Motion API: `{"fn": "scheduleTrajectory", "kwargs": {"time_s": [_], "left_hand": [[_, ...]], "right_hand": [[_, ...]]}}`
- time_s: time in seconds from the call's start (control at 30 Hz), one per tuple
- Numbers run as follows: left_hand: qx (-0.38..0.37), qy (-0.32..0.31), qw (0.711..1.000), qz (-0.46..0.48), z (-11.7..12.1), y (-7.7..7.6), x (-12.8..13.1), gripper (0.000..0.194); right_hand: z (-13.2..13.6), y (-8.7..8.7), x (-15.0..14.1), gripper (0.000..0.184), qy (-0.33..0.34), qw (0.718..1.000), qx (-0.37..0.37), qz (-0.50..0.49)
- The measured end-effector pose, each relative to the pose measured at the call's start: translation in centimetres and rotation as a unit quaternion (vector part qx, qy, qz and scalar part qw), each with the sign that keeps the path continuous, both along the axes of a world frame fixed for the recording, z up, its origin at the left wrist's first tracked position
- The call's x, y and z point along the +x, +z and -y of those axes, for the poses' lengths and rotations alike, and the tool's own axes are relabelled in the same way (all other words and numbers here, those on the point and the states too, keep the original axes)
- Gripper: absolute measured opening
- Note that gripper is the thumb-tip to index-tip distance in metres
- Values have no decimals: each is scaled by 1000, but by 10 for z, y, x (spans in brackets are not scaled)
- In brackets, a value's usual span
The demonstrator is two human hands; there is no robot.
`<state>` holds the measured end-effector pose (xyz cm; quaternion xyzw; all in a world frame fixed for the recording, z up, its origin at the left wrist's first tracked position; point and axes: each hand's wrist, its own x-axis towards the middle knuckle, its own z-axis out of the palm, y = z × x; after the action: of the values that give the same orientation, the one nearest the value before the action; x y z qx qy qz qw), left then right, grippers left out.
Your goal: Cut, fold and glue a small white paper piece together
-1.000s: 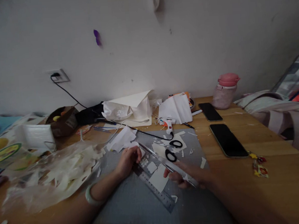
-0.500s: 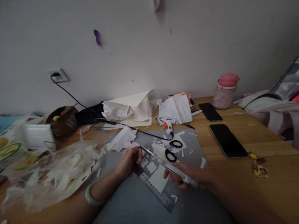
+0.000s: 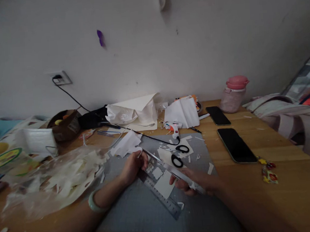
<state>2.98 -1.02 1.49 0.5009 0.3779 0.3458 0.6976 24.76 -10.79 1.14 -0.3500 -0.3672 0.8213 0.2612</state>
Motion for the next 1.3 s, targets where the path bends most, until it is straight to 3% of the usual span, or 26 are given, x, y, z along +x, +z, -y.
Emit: {"fn": "scheduleTrajectory", "kwargs": {"time_s": [0.27,0.57,0.83,1.3], "left_hand": [[16,-10,1000,-7,-1,-3,-1,34],[12,39,999,-28,-1,-4,-2,30],[15,32,999,-23,-1,-6,-2,30],[26,-4,999,-26,-3,-12,-4,32]], "right_hand": [[0,-3,2,26,5,1000,9,6],[-2,-13,5,34,14,1000,6,-4],[-1,-5,2,31,4,1000,11,16],[-3,-19,7,28,25,1000,17,4]]}}
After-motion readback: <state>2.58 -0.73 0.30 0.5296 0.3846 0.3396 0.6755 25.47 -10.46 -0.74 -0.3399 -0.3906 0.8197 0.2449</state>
